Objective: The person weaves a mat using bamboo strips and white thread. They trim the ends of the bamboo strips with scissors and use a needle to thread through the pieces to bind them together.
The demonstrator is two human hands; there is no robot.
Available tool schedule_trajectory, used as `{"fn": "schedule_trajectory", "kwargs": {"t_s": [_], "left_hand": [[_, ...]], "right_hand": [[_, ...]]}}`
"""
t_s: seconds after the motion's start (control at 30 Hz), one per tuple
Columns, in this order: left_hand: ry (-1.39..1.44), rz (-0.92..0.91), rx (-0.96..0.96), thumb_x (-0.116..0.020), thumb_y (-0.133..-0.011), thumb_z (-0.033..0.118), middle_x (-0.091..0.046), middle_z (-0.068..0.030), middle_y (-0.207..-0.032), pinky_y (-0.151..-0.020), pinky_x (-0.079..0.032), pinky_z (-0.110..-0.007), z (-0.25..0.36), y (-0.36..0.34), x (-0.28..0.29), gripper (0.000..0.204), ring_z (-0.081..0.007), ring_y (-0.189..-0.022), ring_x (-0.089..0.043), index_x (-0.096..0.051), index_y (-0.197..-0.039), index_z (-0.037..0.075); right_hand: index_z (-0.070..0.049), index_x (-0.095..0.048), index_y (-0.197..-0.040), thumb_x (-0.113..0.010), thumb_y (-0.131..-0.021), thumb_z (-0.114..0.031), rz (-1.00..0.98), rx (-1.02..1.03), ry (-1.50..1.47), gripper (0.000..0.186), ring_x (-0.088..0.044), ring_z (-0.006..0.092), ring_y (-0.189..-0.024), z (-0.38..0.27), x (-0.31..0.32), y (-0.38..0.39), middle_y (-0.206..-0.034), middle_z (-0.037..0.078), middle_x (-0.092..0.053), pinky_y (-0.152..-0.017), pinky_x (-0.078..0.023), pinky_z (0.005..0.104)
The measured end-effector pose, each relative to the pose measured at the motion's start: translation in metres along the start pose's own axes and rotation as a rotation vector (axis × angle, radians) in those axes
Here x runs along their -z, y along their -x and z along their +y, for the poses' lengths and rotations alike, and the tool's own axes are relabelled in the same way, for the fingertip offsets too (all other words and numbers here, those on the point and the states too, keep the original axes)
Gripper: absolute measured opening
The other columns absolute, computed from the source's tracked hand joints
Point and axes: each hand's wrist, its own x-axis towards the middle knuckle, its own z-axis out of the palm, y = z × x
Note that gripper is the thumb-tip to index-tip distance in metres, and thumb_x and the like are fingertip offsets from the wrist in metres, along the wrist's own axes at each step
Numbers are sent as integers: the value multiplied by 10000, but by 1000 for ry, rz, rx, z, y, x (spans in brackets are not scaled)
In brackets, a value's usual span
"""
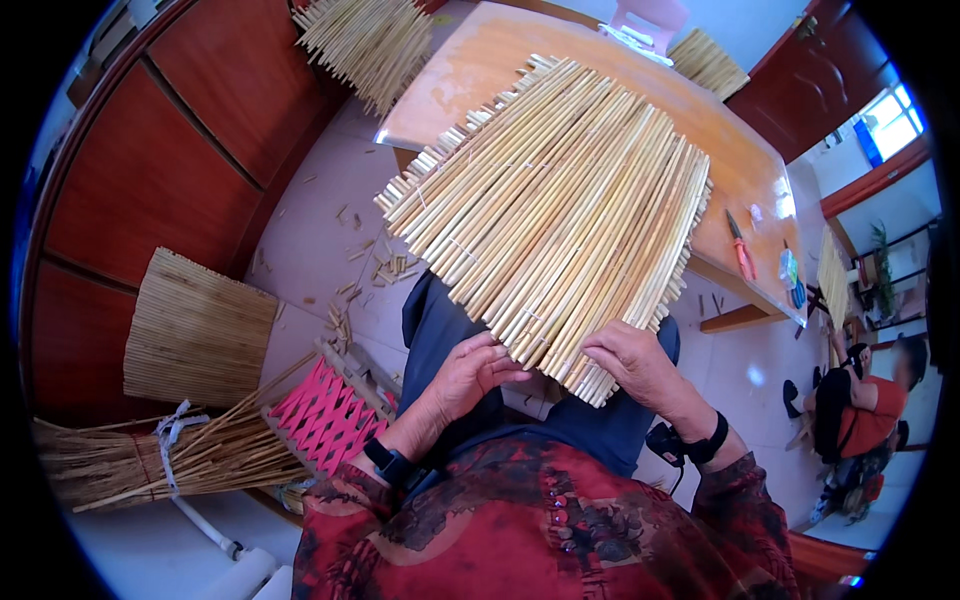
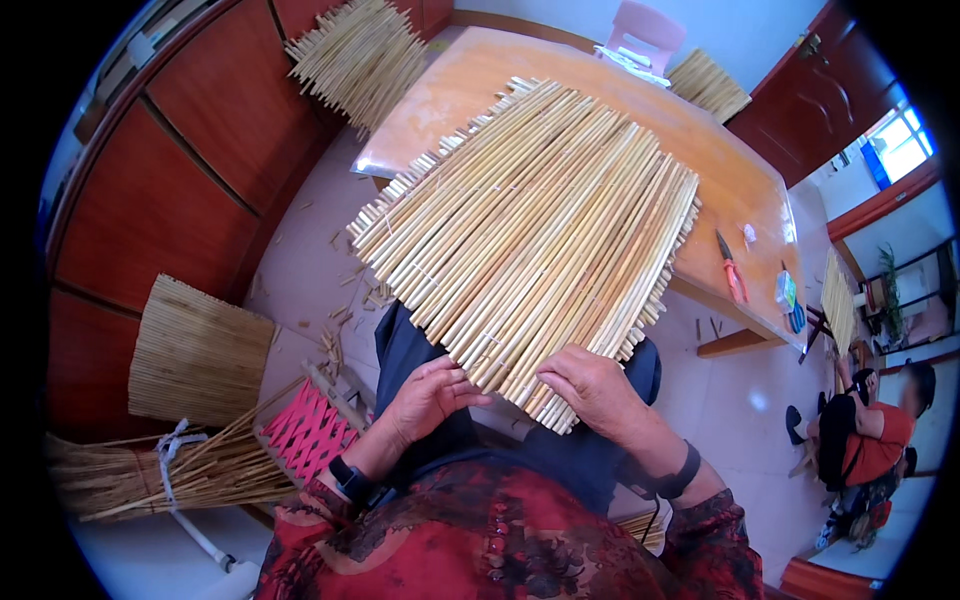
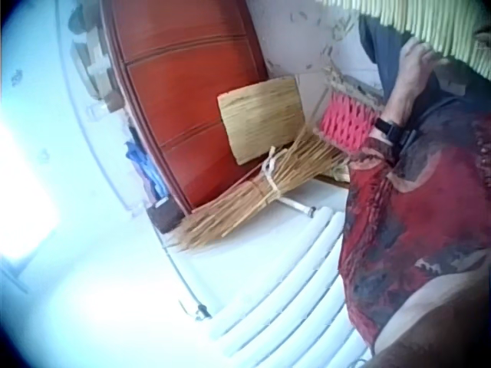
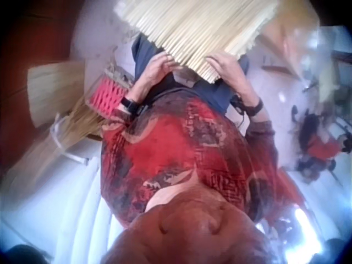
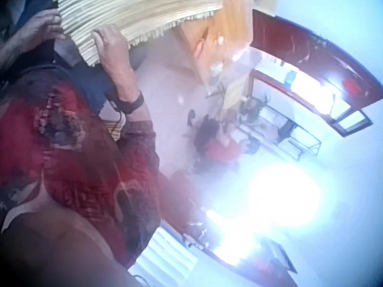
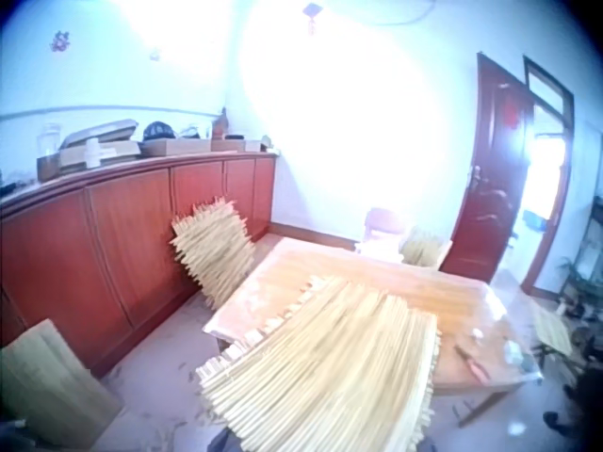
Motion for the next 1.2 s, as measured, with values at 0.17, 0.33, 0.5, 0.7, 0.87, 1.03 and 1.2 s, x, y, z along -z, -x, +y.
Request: {"fn": "schedule_trajectory", "kwargs": {"t_s": [0.17,0.33,0.5,0.7,0.87,1.03,1.2], "left_hand": [[-158,52,58,-503,-852,81,-548,-38,-805,-837,-485,-478,0,-9,-3,169,-186,-809,-592,-506,-1002,3],[-261,129,38,-536,-839,101,-555,-22,-799,-768,-516,-432,-4,-16,-12,259,-177,-785,-593,-505,-1074,-3],[-322,172,6,-543,-829,110,-594,-126,-966,-762,-514,-429,-8,-15,-5,324,-245,-864,-600,-481,-1101,-56],[-370,193,-35,-565,-808,102,-597,-173,-1025,-763,-512,-445,-3,-12,4,375,-282,-883,-614,-472,-1123,-78],[-382,219,-20,-550,-824,124,-600,-173,-1028,-759,-516,-435,0,-5,-10,364,-271,-892,-612,-482,-1124,-70],[-415,294,9,-517,-873,173,-608,-162,-985,-758,-516,-406,0,6,-25,305,-266,-865,-616,-514,-1054,-73],[-526,263,221,-487,-900,172,-621,-159,-902,-724,-517,-329,15,19,-29,275,-236,-799,-630,-526,-1018,-72]], "right_hand": [[-44,-602,-855,-584,-813,-127,58,48,75,95,-571,259,-710,10,5,2,-758,99,-555,-616,-469,329],[-53,-589,-873,-580,-813,-135,62,139,93,103,-565,262,-732,22,2,5,-768,93,-549,-630,-469,336],[-36,-583,-864,-564,-821,-134,243,56,107,108,-560,263,-760,52,31,10,-800,100,-552,-654,-466,330],[-8,-592,-854,-560,-813,-95,874,-312,368,102,-569,304,-770,180,86,56,-811,143,-582,-712,-448,374],[-53,-610,-883,-509,-839,-191,831,-600,682,177,-557,306,-862,267,121,74,-893,146,-586,-755,-440,415],[-74,-674,-855,-489,-837,-280,727,-810,204,278,-596,344,-783,292,147,41,-844,183,-628,-697,-452,442],[-26,-622,-941,-476,-848,-269,498,-622,613,298,-597,338,-789,337,174,58,-859,214,-612,-664,-458,409]]}}
